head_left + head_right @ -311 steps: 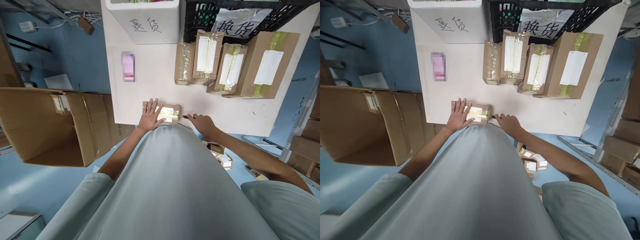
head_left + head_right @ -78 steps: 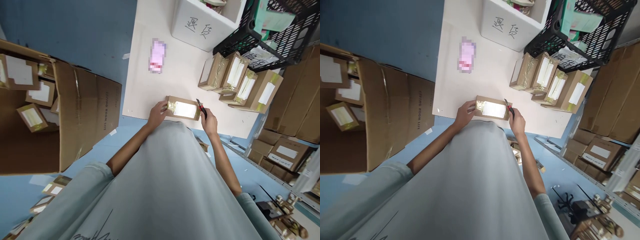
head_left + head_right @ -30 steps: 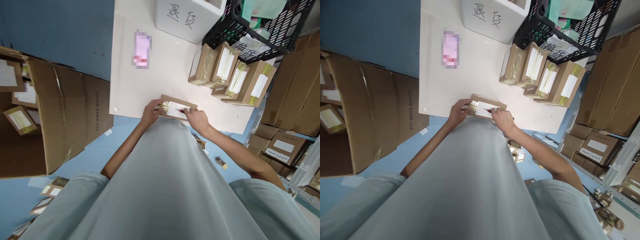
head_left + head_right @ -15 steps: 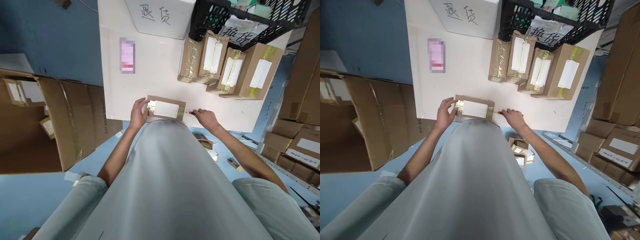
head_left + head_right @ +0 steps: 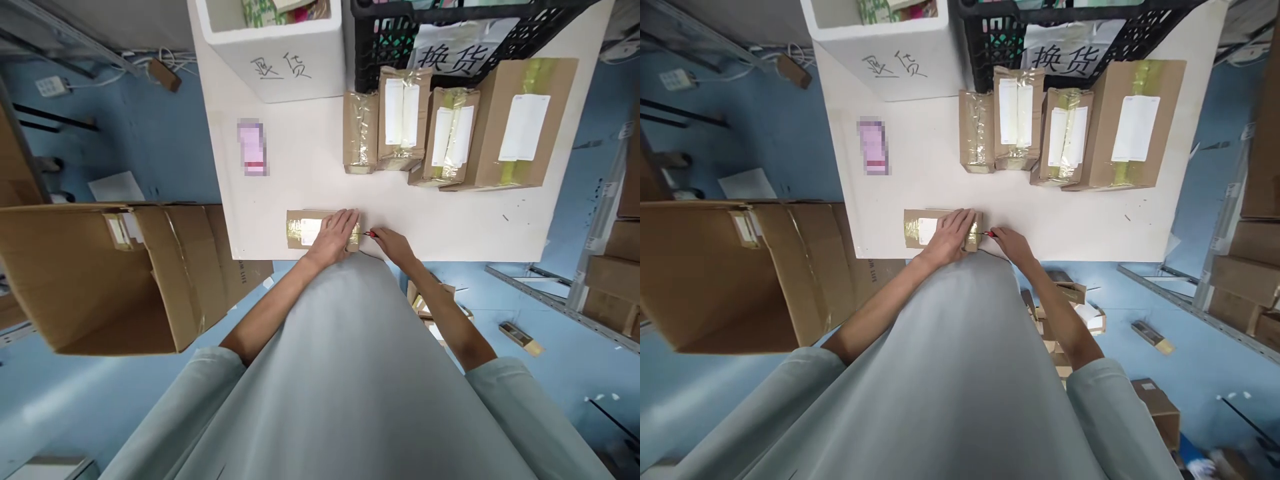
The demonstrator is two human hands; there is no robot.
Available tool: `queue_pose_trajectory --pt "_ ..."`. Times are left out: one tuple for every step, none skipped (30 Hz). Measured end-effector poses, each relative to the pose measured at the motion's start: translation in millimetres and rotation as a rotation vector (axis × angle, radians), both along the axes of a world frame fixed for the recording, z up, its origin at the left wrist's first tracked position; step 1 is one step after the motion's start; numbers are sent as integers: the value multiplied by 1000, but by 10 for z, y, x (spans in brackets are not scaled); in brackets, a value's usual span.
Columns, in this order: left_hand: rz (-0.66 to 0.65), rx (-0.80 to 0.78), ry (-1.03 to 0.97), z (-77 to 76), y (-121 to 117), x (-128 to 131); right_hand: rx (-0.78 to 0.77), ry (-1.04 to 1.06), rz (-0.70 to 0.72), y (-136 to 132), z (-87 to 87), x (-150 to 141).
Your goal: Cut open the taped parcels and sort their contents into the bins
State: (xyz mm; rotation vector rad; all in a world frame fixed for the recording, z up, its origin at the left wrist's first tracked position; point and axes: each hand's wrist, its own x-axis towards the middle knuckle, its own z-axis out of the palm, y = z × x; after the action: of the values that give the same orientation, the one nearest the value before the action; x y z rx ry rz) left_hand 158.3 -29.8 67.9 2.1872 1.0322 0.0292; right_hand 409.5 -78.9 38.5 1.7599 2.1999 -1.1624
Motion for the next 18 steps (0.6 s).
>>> queue_pose_trajectory --pt "0 -3 -8 28 29 -1 1 13 -26 -23 29 -4" --pt "2 -8 -25 65 53 -8 6 34 -54 -45 70 -11" --pt "6 -13 -50 111 73 -19 15 66 -82 -65 120 -21" --pt "12 -19 -78 163 87 -34 29 106 -109 -80 176 -33" --pt "21 -22 -107 218 99 -54 48 151 -135 -92 233 -45" --pt "32 -23 -135 273 108 -82 68 197 -158 -99 292 -52" --pt "44 -24 -159 326 116 -120 86 238 -188 -102 349 -52" --pt "59 -23 -181 374 127 -170 102 267 -230 -103 406 -43" --pt "80 -21 -203 414 139 -232 115 280 -281 -100 463 -24" --pt "108 -16 -226 446 154 -304 129 275 -336 -96 525 3" --pt "140 -9 -250 469 170 -384 145 256 -387 -91 592 35" --pt "175 -1 -270 481 185 -466 164 228 -432 -85 666 66" --pt "209 7 -287 484 197 -546 185 196 -464 -79 748 90" --pt "240 13 -298 476 203 -621 205 168 -482 -72 836 100" --pt "266 13 -306 459 202 -686 222 144 -496 -66 926 92" --pt "289 8 -314 431 193 -742 233 126 -507 -61 1015 61" --pt "309 -2 -326 395 176 -791 239 117 -512 -56 1099 5" --pt "324 -17 -343 352 154 -836 242 113 -510 -51 1173 -74"
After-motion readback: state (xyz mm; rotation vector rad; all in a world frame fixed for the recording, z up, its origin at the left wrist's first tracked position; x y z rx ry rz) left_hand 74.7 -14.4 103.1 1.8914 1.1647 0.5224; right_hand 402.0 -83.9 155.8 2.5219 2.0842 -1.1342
